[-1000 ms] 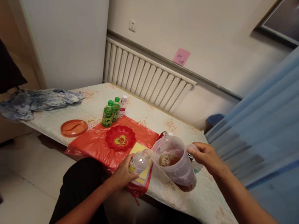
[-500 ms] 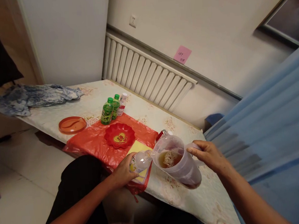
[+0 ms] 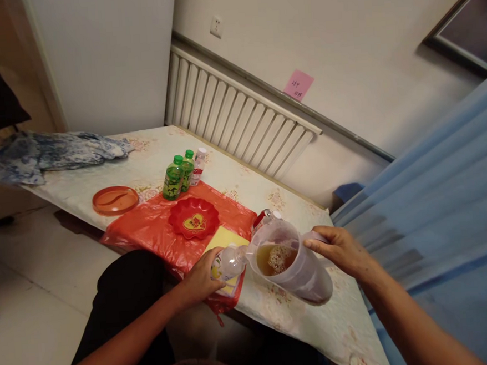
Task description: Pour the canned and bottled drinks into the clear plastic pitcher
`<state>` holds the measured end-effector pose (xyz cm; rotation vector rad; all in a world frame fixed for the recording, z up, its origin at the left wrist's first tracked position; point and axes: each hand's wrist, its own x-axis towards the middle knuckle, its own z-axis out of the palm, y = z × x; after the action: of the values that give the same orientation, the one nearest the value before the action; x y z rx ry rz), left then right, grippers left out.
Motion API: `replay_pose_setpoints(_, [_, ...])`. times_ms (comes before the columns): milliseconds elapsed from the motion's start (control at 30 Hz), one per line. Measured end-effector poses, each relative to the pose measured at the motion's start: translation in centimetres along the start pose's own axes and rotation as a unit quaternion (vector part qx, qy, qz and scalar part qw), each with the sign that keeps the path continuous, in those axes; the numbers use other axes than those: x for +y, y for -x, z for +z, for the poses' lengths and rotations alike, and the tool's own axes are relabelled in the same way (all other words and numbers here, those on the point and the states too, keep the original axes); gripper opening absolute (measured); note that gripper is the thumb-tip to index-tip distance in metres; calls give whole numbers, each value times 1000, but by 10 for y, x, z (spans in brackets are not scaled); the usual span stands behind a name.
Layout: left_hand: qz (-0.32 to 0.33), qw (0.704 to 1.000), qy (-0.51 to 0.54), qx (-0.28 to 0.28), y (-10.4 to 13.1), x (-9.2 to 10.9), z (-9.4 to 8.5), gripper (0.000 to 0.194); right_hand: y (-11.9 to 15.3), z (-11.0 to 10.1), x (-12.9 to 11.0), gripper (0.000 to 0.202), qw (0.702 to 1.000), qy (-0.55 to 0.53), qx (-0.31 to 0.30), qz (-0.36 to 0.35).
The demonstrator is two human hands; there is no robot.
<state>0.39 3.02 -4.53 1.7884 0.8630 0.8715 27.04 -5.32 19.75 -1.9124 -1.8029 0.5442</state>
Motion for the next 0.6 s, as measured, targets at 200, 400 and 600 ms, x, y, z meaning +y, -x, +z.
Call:
replay_pose_setpoints(200, [0, 1000, -5, -9, 0, -2, 0, 74, -2, -2, -4, 38, 1000, 7, -12, -8])
replay_pose_setpoints(400, [0, 1000, -2, -18, 0, -3, 0, 74, -3, -2, -4, 39, 1000, 11, -20, 1])
replay_pose_setpoints(600, [8, 1000, -13, -22, 1, -6, 1, 74, -5, -2, -4, 41, 999, 26, -28, -4])
